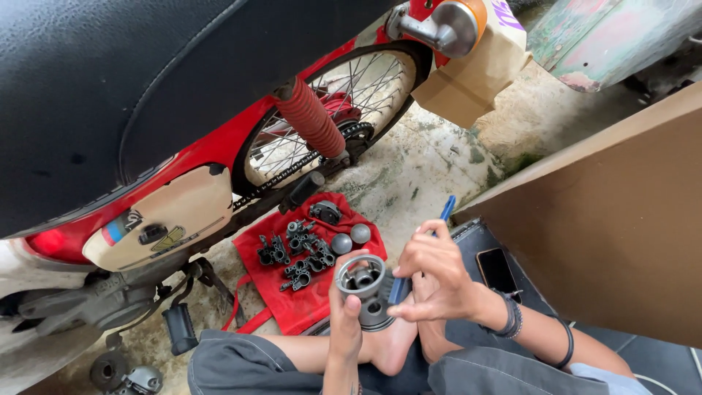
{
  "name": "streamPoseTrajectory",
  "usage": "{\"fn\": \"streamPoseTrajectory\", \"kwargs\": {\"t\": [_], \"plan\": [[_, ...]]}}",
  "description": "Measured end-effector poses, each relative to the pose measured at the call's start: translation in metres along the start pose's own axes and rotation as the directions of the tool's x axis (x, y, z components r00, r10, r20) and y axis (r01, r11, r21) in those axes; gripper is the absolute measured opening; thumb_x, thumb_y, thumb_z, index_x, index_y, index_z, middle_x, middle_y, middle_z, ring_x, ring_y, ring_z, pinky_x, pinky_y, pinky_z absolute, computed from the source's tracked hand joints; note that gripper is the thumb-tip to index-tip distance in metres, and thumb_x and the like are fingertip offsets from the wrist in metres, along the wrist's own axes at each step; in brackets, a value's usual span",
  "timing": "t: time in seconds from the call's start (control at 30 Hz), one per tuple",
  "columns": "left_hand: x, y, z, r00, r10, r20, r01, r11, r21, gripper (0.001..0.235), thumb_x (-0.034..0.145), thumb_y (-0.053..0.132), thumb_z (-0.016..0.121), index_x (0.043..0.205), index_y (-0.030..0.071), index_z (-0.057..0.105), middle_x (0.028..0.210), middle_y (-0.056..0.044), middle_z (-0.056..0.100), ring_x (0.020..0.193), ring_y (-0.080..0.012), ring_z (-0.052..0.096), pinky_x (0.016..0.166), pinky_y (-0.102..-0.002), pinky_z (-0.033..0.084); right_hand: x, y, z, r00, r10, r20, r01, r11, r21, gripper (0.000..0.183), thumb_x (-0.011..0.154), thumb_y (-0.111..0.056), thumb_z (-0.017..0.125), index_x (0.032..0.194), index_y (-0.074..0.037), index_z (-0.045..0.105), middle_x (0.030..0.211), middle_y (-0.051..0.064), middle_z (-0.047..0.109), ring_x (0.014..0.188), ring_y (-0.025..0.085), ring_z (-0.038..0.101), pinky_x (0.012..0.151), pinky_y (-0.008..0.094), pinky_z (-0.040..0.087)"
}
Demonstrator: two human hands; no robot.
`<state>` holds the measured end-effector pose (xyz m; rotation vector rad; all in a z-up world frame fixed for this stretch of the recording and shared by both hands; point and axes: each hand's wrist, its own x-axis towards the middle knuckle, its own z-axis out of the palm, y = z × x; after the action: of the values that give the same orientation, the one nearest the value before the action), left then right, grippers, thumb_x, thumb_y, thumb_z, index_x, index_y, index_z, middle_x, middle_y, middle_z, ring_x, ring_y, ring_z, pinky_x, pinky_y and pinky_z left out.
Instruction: Cleaning the ring grooves of a motorcycle piston using a small hand tool
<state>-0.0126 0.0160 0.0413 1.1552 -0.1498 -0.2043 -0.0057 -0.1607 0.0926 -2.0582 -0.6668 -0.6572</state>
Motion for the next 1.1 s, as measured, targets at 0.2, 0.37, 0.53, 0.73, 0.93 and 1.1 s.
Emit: {"fn": "streamPoseTrajectory", "kwargs": {"t": [0.2, 0.37, 0.53, 0.73, 0.93, 1.1], "plan": [[0.008, 0.000, -0.007, 0.996, 0.060, -0.060, -0.071, 0.976, -0.207, 0.077, 0.088, 0.062, 0.071, 0.129, 0.000, 0.050, 0.102, -0.022, 0.067, 0.094, -0.0290, 0.070, 0.082, -0.039, 0.060, -0.009, -0.002, 0.004, 0.958, 0.013, 0.287, -0.029, 0.998, 0.050, 0.045, 0.091, -0.053, 0.068, 0.079, -0.011, 0.060, 0.072, 0.000, 0.051, 0.058, 0.019, 0.048, 0.086, 0.041, 0.036], [0.004, 0.005, 0.001, 0.998, 0.049, 0.047, -0.047, 0.998, -0.051, 0.086, 0.086, 0.077, 0.062, 0.125, 0.001, 0.055, 0.104, -0.011, 0.066, 0.096, -0.0225, 0.069, 0.085, -0.035, 0.055, 0.007, -0.002, -0.009, 0.995, 0.011, 0.104, -0.011, 1.000, 0.003, 0.047, 0.085, -0.056, 0.071, 0.080, -0.010, 0.062, 0.072, -0.002, 0.062, 0.059, 0.016, 0.057, 0.091, 0.042, 0.036], [0.002, -0.004, -0.001, 0.998, 0.051, 0.024, -0.047, 0.990, -0.130, 0.079, 0.090, 0.071, 0.064, 0.127, 0.002, 0.052, 0.102, -0.017, 0.069, 0.096, -0.0266, 0.071, 0.085, -0.038, 0.058, -0.006, -0.003, 0.000, 0.994, 0.018, 0.107, -0.018, 1.000, 0.002, 0.045, 0.085, -0.054, 0.072, 0.078, -0.011, 0.060, 0.070, -0.001, 0.058, 0.056, 0.017, 0.052, 0.088, 0.042, 0.035], [0.003, -0.008, -0.002, 0.999, 0.034, -0.025, -0.036, 0.997, -0.074, 0.078, 0.088, 0.071, 0.064, 0.126, 0.004, 0.053, 0.101, -0.018, 0.071, 0.091, -0.0270, 0.074, 0.080, -0.038, 0.060, 0.006, -0.003, -0.007, 0.966, 0.027, 0.258, -0.028, 1.000, 0.000, 0.046, 0.089, -0.055, 0.068, 0.079, -0.011, 0.062, 0.071, -0.001, 0.055, 0.061, 0.018, 0.054, 0.090, 0.042, 0.036], [0.002, -0.007, 0.005, 1.000, 0.014, -0.018, -0.014, 1.000, -0.020, 0.080, 0.085, 0.074, 0.063, 0.121, 0.004, 0.058, 0.104, -0.008, 0.064, 0.095, -0.0175, 0.062, 0.084, -0.032, 0.048, 0.001, -0.005, -0.004, 0.999, 0.033, 0.039, -0.032, 0.999, -0.033, 0.048, 0.086, -0.058, 0.067, 0.078, -0.010, 0.060, 0.071, 0.000, 0.061, 0.057, 0.017, 0.055, 0.089, 0.042, 0.036], [0.004, -0.019, -0.004, 0.993, 0.062, -0.103, -0.071, 0.994, -0.084, 0.073, 0.090, 0.066, 0.065, 0.127, 0.005, 0.053, 0.112, -0.013, 0.063, 0.100, -0.0289, 0.073, 0.084, -0.037, 0.059, -0.005, -0.003, -0.004, 0.957, 0.014, 0.291, -0.011, 1.000, -0.011, 0.046, 0.090, -0.056, 0.067, 0.079, -0.011, 0.061, 0.072, 0.000, 0.056, 0.062, 0.020, 0.056, 0.088, 0.042, 0.037]]}}
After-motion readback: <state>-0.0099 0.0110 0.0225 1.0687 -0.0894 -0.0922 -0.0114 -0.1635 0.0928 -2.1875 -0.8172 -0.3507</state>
